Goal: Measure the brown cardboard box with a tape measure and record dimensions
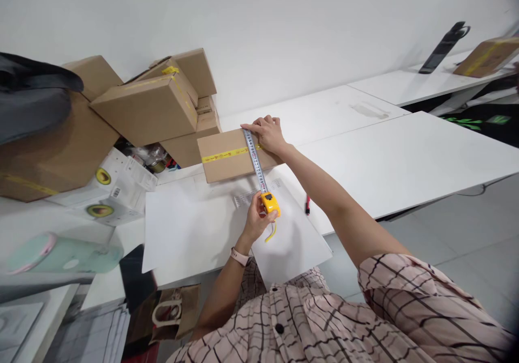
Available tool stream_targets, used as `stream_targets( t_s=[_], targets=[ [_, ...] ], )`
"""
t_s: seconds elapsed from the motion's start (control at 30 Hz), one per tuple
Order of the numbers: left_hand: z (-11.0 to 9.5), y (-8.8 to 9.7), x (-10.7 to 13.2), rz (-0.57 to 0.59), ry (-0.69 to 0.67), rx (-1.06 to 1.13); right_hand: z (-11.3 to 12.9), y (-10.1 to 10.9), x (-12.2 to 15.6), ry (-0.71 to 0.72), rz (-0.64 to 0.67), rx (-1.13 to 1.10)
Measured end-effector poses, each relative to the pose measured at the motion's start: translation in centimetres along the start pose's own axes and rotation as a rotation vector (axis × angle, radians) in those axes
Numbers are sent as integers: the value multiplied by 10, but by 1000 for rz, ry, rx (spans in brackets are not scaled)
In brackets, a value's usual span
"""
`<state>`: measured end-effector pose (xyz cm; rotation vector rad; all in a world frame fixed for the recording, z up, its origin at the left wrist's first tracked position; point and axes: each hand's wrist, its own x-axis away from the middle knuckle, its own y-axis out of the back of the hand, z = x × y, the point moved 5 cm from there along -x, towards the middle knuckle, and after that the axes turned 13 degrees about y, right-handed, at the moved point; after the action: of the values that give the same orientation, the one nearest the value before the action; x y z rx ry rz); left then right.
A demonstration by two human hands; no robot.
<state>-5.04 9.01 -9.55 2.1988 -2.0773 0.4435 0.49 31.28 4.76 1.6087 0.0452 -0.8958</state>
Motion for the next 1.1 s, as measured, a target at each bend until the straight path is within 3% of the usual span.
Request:
stream_targets(
  t_s=[0.23,0.43,0.67,0.73,0.83,0.97,1.1],
  targets=[
    [2,5,12,52,-13,67,0,1,2,-53,-30,-21],
    [7,26,68,9,-93,28,21,4,23,-95,-80,3],
    [11,37,114,-22,12,-239,50,-24,75,-69,-67,-123],
    [15,40,120,-18,33,-307,47,-17,90,-201,-126,-226],
    [22,42,127,15,67,-439,41,8,115,-431,-259,-508],
    [29,36,128,79,62,-607,42,42,149,-524,-310,-786],
    [26,18,121,133,55,-576,55,47,190,-632,-372,-822]
  ],
)
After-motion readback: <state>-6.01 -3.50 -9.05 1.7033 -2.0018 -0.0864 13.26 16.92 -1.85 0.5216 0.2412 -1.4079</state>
